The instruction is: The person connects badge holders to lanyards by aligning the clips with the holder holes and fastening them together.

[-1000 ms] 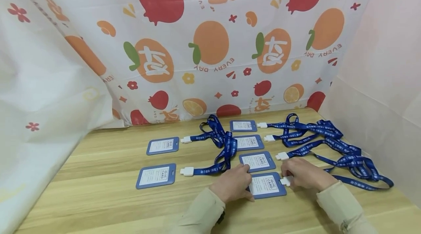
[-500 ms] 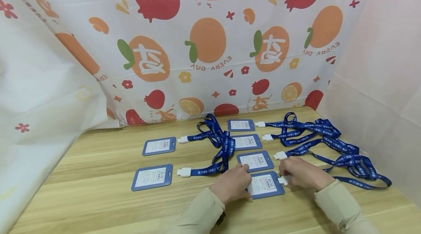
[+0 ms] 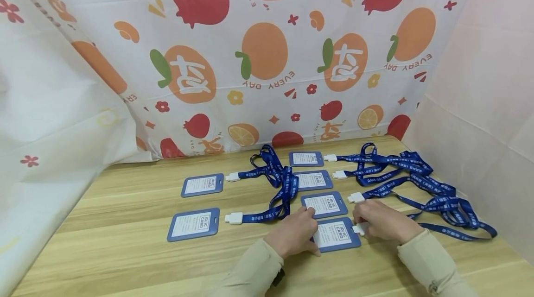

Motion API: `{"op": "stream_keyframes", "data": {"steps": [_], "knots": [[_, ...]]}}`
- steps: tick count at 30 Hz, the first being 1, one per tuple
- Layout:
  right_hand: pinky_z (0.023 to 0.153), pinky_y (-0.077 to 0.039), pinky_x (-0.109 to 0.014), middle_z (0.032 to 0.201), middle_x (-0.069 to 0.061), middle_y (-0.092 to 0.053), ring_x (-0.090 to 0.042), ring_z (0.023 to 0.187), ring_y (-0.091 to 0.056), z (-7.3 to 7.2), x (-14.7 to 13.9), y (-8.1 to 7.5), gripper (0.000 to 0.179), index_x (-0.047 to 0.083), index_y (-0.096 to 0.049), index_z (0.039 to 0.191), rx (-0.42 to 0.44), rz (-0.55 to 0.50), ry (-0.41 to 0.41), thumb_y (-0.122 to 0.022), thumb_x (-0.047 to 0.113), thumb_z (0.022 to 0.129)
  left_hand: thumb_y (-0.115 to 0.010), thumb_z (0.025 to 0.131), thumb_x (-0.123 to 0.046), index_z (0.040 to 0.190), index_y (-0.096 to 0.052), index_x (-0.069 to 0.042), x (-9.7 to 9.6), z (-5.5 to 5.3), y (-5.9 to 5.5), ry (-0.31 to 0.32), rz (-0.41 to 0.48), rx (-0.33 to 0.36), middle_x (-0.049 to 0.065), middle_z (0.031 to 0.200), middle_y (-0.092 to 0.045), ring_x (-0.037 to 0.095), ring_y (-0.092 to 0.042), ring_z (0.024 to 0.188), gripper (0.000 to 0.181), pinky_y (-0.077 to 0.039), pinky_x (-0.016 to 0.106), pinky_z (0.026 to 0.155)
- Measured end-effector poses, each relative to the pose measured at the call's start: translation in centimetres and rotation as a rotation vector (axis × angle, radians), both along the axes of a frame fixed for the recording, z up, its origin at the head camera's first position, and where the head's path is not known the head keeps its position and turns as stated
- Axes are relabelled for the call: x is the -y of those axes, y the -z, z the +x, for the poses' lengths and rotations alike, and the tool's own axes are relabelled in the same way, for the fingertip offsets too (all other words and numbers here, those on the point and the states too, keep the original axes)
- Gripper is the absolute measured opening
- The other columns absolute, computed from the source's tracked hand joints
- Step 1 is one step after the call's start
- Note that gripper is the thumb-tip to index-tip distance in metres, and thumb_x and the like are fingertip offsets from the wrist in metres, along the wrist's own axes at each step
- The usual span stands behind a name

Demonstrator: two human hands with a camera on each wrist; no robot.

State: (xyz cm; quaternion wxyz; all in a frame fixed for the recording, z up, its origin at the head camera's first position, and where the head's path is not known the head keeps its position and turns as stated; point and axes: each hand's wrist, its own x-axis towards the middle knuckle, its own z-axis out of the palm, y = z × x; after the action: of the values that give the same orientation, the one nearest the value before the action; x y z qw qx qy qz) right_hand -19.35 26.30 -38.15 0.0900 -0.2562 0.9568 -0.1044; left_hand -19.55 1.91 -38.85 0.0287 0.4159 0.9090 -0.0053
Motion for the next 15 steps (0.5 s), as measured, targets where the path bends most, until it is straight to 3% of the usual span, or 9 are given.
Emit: {"op": "stream_keyframes", "data": {"steps": [8,15], "knots": [[0.076,-0.055,-0.038,0.087,0.002,-0.064,-0.013,0.076,-0.053,-0.06,0.01,0.15,0.027,0.007,-0.073,0.087,0.01,-0.011,0.012,-0.077,-0.017,0.074,-0.081,0.077,-0.053,0.103,-0.081,-0.012,-0.06,-0.02,0.0,0.008,-0.008,-0.01,0.002,0.112,-0.066,0.013,-0.056,0.094,0.048,-0.05,0.022,0.088],[0.074,-0.056,-0.035,0.086,0.002,-0.066,-0.012,0.076,-0.056,-0.19,-0.17,0.2,0.028,0.008,-0.074,0.085,-0.025,-0.015,-0.036,-0.076,-0.017,0.072,-0.083,0.075,-0.051,0.099,-0.081,-0.012,-0.02,-0.09,-0.05,0.0,0.017,0.015,0.001,0.111,-0.066,0.013,-0.056,0.092,0.045,-0.05,0.021,0.085]]}}
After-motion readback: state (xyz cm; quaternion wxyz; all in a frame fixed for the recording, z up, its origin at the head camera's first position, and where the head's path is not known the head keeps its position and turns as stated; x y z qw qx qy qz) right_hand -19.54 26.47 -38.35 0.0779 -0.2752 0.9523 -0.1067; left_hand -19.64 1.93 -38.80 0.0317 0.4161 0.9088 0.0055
